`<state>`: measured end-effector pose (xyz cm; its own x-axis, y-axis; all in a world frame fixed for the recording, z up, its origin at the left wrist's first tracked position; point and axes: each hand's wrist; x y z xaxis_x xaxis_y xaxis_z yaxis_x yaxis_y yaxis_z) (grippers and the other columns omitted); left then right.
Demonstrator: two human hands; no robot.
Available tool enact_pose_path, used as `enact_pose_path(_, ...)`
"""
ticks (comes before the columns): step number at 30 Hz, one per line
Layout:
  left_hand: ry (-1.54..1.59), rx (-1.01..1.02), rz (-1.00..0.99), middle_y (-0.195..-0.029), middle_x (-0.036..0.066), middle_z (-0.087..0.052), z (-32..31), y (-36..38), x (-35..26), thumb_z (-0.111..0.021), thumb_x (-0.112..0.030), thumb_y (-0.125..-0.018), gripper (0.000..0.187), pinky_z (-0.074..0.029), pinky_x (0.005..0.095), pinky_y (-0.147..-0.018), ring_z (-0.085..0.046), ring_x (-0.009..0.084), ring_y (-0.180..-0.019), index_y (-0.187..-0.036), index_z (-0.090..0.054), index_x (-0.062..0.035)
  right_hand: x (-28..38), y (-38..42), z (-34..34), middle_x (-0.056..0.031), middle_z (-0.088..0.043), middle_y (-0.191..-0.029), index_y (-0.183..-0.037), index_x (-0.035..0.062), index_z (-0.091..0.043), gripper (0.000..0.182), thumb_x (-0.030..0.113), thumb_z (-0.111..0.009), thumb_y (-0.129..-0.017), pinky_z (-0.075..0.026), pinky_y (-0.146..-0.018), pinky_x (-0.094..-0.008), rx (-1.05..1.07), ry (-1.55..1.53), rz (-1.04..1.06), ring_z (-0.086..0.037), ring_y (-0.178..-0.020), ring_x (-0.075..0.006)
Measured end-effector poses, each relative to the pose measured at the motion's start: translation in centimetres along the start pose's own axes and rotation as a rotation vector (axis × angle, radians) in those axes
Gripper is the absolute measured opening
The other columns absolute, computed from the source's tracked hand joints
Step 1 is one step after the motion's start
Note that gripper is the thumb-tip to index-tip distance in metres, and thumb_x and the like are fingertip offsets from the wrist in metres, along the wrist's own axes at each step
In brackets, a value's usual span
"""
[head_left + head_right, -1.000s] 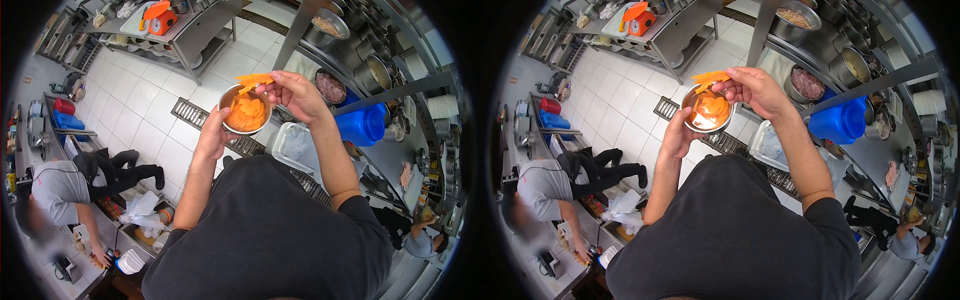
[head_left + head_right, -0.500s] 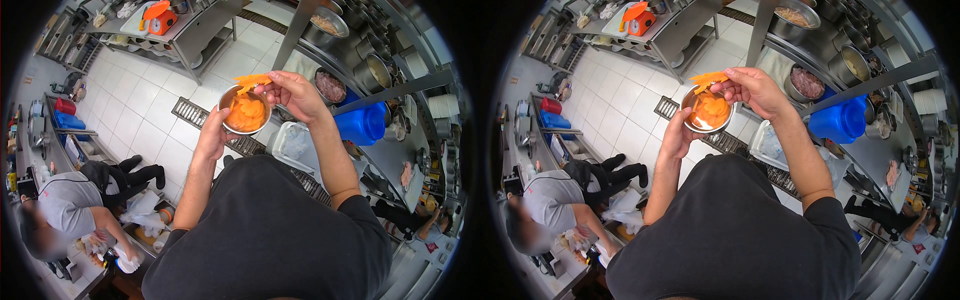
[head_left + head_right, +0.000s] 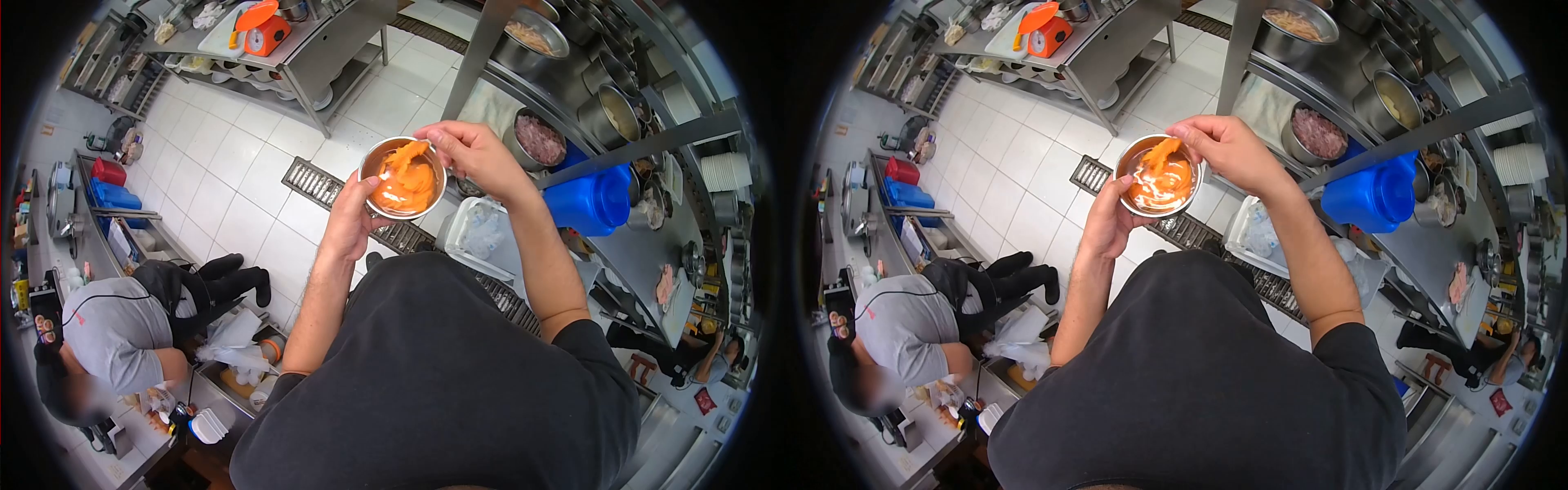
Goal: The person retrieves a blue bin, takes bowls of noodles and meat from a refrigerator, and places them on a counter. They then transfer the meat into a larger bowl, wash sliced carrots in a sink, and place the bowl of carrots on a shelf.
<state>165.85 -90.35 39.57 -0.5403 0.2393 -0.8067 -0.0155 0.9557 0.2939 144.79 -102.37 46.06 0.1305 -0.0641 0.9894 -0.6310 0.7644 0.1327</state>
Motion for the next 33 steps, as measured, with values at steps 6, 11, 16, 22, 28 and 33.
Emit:
enact_pose_path(6, -0.002, 0.002, -0.026, -0.127, 0.018, -0.063, -0.5, 0.1, 0.2, -0.054, -0.032, -0.100, 0.052, -0.065, 0.0404, -0.080, -0.070, 0.0242, -0.108, -0.140, -0.044, -0.0005, -0.5, 1.0, 0.2, 0.0023, -0.063, -0.077, -0.117, 0.0018, -0.071, 0.028, 0.022, -0.059, -0.104, -0.044, -0.065, -0.0246, -0.143, 0.216, 0.083, -0.051, -0.072, -0.0051)
enact_pose_path(11, -0.019, -0.006, -0.019, -0.129, 0.017, -0.062, -0.2, -0.1, 0.6, -0.054, -0.032, -0.099, 0.052, -0.064, 0.0413, -0.084, -0.069, 0.0248, -0.111, -0.141, -0.044, -0.0027, 0.8, 5.0, 0.0, -0.0061, -0.065, -0.078, -0.121, 0.0061, -0.069, 0.029, 0.017, -0.067, -0.095, -0.049, -0.068, -0.0312, 0.022, 0.513, 0.117, -0.060, -0.072, -0.0150)
enact_pose_path(16, -0.015, 0.008, -0.032, -0.130, 0.017, -0.062, -0.1, -0.4, 1.0, -0.052, -0.032, -0.100, 0.053, -0.063, 0.0404, -0.085, -0.069, 0.0243, -0.112, -0.143, -0.042, -0.0032, -1.8, 7.3, -2.1, -0.0086, -0.062, -0.080, -0.121, 0.0105, -0.067, 0.035, 0.015, -0.073, -0.087, -0.050, -0.067, -0.0382, -0.002, 0.621, 0.215, -0.063, -0.072, -0.0255)
enact_pose_path(22, -0.047, 0.037, -0.024, -0.132, 0.017, -0.060, -0.7, -0.5, 1.3, -0.052, -0.032, -0.100, 0.054, -0.064, 0.0394, -0.084, -0.068, 0.0244, -0.113, -0.144, -0.041, -0.0031, -3.7, 7.7, -4.1, -0.0084, -0.060, -0.080, -0.108, 0.0094, -0.065, 0.030, 0.018, -0.078, -0.083, -0.049, -0.065, -0.0409, -0.202, 0.674, 0.283, -0.062, -0.072, -0.0275)
enact_pose_path(28, -0.068, 0.053, -0.014, -0.133, 0.016, -0.059, -1.4, -0.3, 1.2, -0.051, -0.032, -0.100, 0.054, -0.064, 0.0385, -0.083, -0.067, 0.0236, -0.113, -0.145, -0.040, -0.0031, -4.8, 7.8, -3.8, -0.0091, -0.059, -0.077, -0.095, 0.0080, -0.062, 0.028, 0.017, -0.081, -0.078, -0.047, -0.064, -0.0437, -0.237, 0.757, 0.353, -0.061, -0.074, -0.0306)
enact_pose_path(33, -0.118, 0.100, -0.002, -0.135, 0.016, -0.057, -1.8, -0.3, 0.8, -0.052, -0.036, -0.101, 0.056, -0.062, 0.0397, -0.087, -0.065, 0.0233, -0.117, -0.146, -0.039, -0.0032, -5.7, 7.9, -3.2, -0.0072, -0.060, -0.078, -0.090, 0.0084, -0.064, 0.027, 0.012, -0.084, -0.073, -0.047, -0.065, -0.0396, -0.290, 0.733, 0.481, -0.059, -0.073, -0.0268)
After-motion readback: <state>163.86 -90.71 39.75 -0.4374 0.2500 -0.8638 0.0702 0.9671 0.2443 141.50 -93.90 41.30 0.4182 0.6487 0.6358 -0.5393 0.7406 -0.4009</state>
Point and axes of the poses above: each hand's wrist, its own y-axis away from the middle knuckle, its own z-axis out of the back of the hand, x = y × z
